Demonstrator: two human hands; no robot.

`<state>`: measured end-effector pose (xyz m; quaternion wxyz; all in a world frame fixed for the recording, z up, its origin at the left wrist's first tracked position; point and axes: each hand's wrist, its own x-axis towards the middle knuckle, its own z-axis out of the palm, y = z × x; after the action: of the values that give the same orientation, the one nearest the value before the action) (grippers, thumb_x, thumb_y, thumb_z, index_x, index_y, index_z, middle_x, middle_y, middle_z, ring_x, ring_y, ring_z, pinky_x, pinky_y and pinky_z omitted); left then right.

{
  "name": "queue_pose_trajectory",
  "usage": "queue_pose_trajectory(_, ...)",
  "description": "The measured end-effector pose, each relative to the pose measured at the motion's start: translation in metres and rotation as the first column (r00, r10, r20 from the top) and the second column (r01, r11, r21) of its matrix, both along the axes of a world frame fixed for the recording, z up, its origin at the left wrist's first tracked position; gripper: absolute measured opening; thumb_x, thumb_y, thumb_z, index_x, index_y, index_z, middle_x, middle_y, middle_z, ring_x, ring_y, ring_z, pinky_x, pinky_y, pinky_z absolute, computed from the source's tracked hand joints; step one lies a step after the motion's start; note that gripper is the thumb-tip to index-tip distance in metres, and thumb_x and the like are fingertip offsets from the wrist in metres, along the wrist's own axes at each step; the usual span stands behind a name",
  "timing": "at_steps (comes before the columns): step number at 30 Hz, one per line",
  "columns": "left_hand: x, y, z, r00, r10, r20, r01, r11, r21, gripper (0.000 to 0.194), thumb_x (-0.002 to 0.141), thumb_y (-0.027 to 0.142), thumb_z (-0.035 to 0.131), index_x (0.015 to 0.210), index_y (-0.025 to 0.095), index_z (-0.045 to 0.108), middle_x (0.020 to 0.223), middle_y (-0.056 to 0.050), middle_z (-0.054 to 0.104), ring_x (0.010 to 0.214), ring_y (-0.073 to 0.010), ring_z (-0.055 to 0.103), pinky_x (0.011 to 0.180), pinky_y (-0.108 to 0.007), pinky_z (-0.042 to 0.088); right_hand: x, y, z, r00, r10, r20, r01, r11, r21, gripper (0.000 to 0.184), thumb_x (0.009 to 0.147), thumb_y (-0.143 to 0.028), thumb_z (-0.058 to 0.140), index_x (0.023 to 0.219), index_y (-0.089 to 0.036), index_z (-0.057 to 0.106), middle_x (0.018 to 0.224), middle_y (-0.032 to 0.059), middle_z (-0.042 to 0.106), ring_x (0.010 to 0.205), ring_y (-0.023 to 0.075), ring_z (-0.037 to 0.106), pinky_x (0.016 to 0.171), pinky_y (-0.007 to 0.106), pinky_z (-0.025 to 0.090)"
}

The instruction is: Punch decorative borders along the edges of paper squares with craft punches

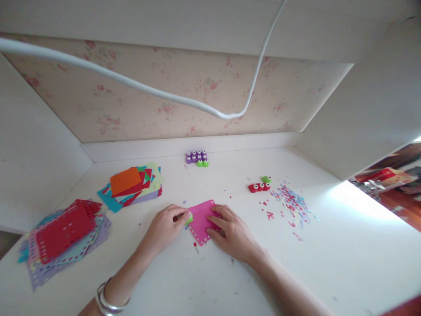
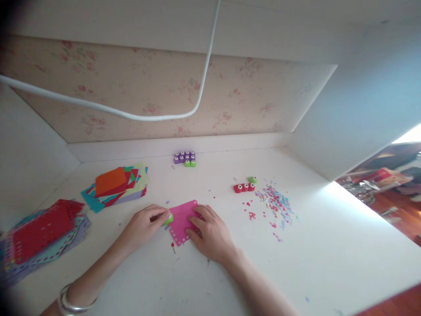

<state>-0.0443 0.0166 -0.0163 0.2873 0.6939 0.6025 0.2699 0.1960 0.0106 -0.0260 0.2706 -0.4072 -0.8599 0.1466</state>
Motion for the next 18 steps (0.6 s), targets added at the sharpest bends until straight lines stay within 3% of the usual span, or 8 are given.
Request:
queue_pose_trajectory(6,0.002,0.018,-0.002,0.998,0.0,-0.062,-0.004,0.998,-0.07,0.02,0.079,0.031,0.057,0.063,0.02,0.061,0.07,-0.001,0.063,0.068,-0.018,0.058,0.064,-0.026,0.043,0.0,0.0,-0.001,1.0,-0.006,-0.005,0.006,1.0,0.002,0.026,0.091,-0.028,0.06,0.114,-0.023,0.07,0.124,0.0106,0.061,0.118,0.0259,0.054,0.102,0.042,0.048)
queue_pose_trajectory(12,0.007,0.026,-0.004,0.998,-0.033,-0.049,0.026,0.989,-0.146,0.017,0.073,0.026,0.058,0.06,0.02,0.05,0.052,0.006,0.045,0.048,-0.0113,0.04,0.047,-0.022,0.026,0.0,-0.003,-0.001,1.0,-0.003,0.003,0.003,1.0,0.016,0.026,0.091,-0.028,0.059,0.115,-0.022,0.069,0.123,0.0107,0.062,0.116,0.0254,0.055,0.101,0.042,0.048)
queue_pose_trajectory(18,0.003,0.01,0.014,0.999,-0.049,-0.005,0.048,0.989,-0.14,0.025,0.082,0.038,0.053,0.068,0.019,0.059,0.056,0.004,0.053,0.05,-0.013,0.049,0.047,-0.022,0.034,-0.001,-0.004,-0.001,1.0,0.004,-0.025,-0.003,1.0,0.025,0.025,0.09,-0.024,0.059,0.113,-0.022,0.07,0.123,0.01,0.062,0.116,0.0245,0.055,0.1,0.04,0.048)
